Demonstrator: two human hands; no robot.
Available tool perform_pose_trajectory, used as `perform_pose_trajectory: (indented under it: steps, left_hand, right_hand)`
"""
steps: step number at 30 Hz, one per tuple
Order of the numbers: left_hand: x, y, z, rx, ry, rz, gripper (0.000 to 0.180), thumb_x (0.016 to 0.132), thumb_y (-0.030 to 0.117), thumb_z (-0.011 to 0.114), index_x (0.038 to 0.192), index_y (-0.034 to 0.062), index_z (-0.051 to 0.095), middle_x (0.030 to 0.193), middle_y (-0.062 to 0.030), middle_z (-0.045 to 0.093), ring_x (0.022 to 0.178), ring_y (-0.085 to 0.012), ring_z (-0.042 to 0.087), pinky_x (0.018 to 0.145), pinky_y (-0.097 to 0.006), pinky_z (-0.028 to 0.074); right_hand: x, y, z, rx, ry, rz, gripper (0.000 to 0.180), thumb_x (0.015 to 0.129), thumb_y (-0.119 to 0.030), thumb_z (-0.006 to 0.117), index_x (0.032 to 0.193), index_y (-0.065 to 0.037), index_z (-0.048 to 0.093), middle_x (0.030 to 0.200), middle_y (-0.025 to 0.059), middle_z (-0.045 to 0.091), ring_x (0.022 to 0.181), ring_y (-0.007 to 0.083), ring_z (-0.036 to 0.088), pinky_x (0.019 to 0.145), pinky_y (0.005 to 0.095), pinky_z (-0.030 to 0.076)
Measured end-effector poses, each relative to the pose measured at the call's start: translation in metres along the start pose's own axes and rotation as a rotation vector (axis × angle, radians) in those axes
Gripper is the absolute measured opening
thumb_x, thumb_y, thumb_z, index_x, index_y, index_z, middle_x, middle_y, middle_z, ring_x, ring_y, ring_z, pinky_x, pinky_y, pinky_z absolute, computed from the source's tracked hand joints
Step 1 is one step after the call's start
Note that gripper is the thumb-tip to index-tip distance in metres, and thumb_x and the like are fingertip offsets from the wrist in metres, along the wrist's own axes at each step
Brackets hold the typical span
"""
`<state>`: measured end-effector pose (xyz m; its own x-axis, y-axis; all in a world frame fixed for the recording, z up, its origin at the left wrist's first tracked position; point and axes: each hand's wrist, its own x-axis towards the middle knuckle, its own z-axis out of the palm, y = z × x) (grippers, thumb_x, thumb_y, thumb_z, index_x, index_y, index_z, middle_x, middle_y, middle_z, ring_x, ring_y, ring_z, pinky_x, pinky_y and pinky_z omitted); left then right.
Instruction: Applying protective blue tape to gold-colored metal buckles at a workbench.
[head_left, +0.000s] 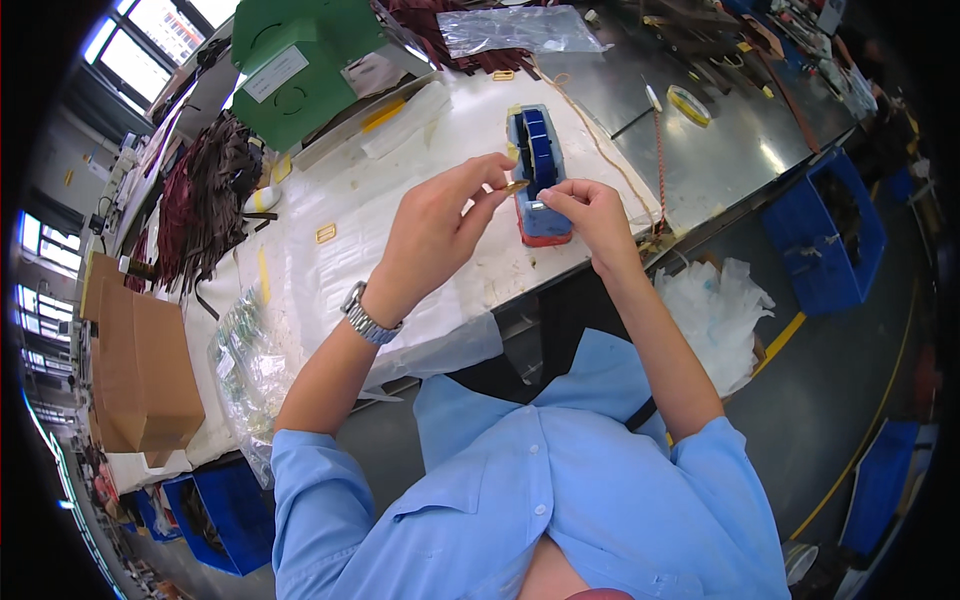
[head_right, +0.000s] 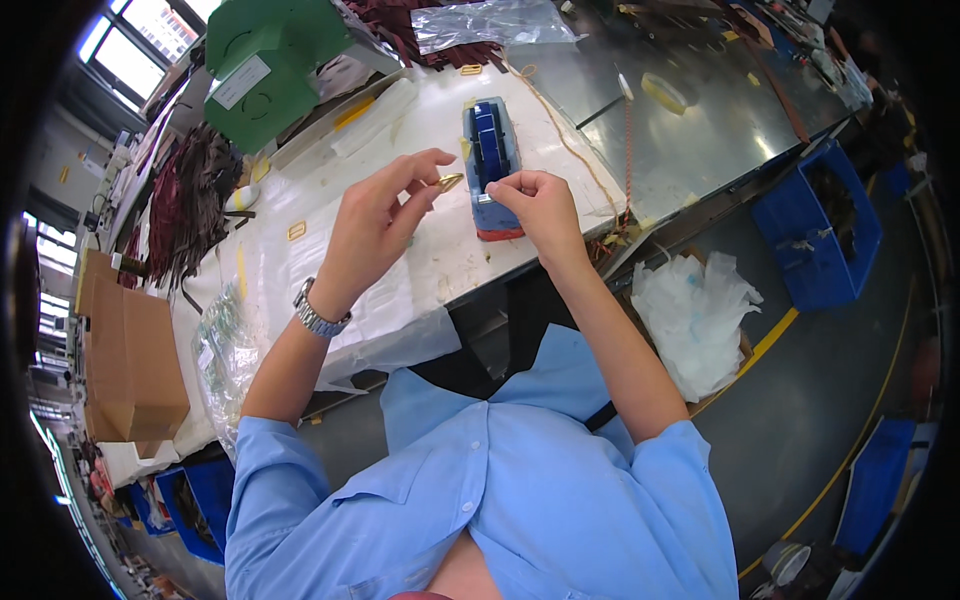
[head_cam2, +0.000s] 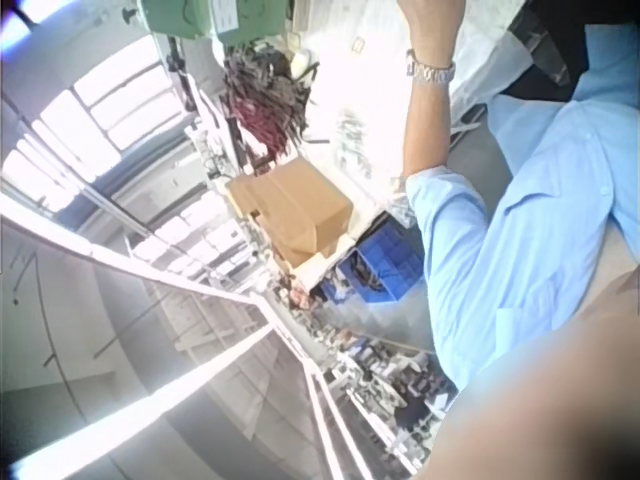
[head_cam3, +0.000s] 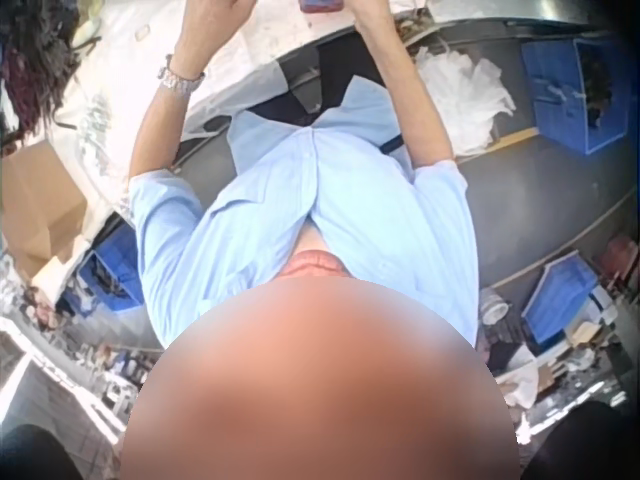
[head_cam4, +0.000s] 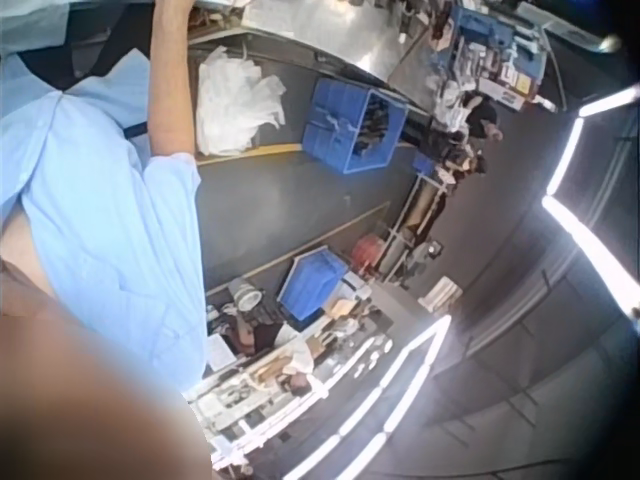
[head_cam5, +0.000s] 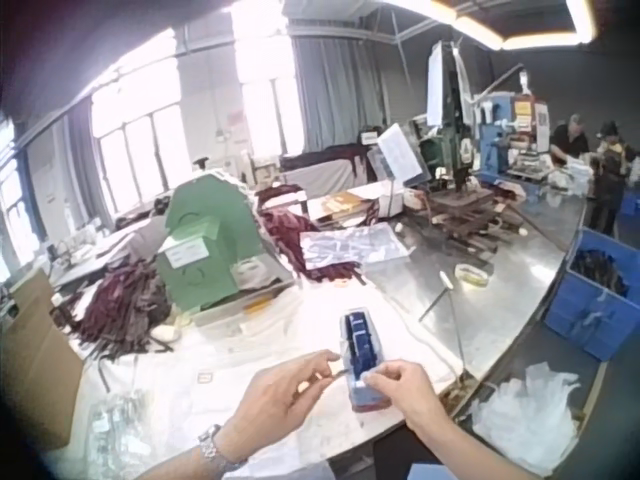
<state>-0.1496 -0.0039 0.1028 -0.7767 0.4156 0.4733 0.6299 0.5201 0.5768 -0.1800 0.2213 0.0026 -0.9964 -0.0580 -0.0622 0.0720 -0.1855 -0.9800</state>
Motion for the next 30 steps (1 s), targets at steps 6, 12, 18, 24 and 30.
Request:
perform_pose_trajectory:
  steps: [6,12,18,24,30]
  left_hand:
    - [0.032,-0.029,0.037,-0.050,-0.034,-0.017,0.012,0.105,0.007,0.066,0.116,0.0032,0.061,0.121,-0.0102,0.078,0.066,-0.0194,0.073,0.064,-0.034,0.056]
    - [0.040,-0.024,0.043,-0.103,-0.058,-0.082,0.012,0.108,0.012,0.065,0.111,0.0043,0.057,0.129,-0.0120,0.078,0.062,-0.0220,0.073,0.062,-0.035,0.058]
    - [0.050,-0.024,0.038,-0.145,-0.038,-0.161,0.014,0.111,0.016,0.063,0.109,0.0032,0.057,0.133,-0.0125,0.078,0.061,-0.0181,0.073,0.058,-0.031,0.056]
    - [0.046,-0.027,0.037,-0.321,0.032,-0.222,0.014,0.110,0.016,0.065,0.110,0.0024,0.067,0.124,-0.0094,0.079,0.071,-0.0125,0.073,0.060,-0.027,0.054]
    - [-0.012,0.005,0.014,-0.616,0.010,-0.449,0.016,0.106,0.015,0.073,0.110,-0.0003,0.074,0.091,-0.0011,0.071,0.072,-0.0055,0.063,0.057,-0.022,0.047]
  right_hand:
    - [-0.009,-0.006,0.009,0.093,0.048,-0.006,0.014,0.098,-0.013,0.081,0.102,0.000,0.079,0.089,0.0039,0.078,0.081,0.0079,0.068,0.077,0.0242,0.052]
    - [-0.127,-0.016,0.011,0.006,-0.112,-0.146,0.013,0.099,-0.009,0.080,0.097,0.003,0.076,0.116,0.0048,0.060,0.088,0.0070,0.059,0.080,0.0212,0.049]
    - [-0.166,0.049,-0.017,-0.048,-0.100,0.044,0.011,0.098,-0.005,0.079,0.095,0.004,0.074,0.111,0.0046,0.061,0.090,0.0065,0.060,0.077,0.0224,0.050]
    - [-0.150,0.093,-0.023,-0.236,-0.039,-0.019,0.012,0.098,-0.007,0.080,0.093,0.002,0.073,0.112,0.0035,0.063,0.089,0.0074,0.060,0.077,0.0230,0.049]
    - [-0.169,0.066,-0.017,0.129,-0.167,0.178,0.011,0.105,-0.009,0.073,0.103,0.001,0.076,0.104,0.0073,0.078,0.093,0.0108,0.073,0.083,0.0246,0.057]
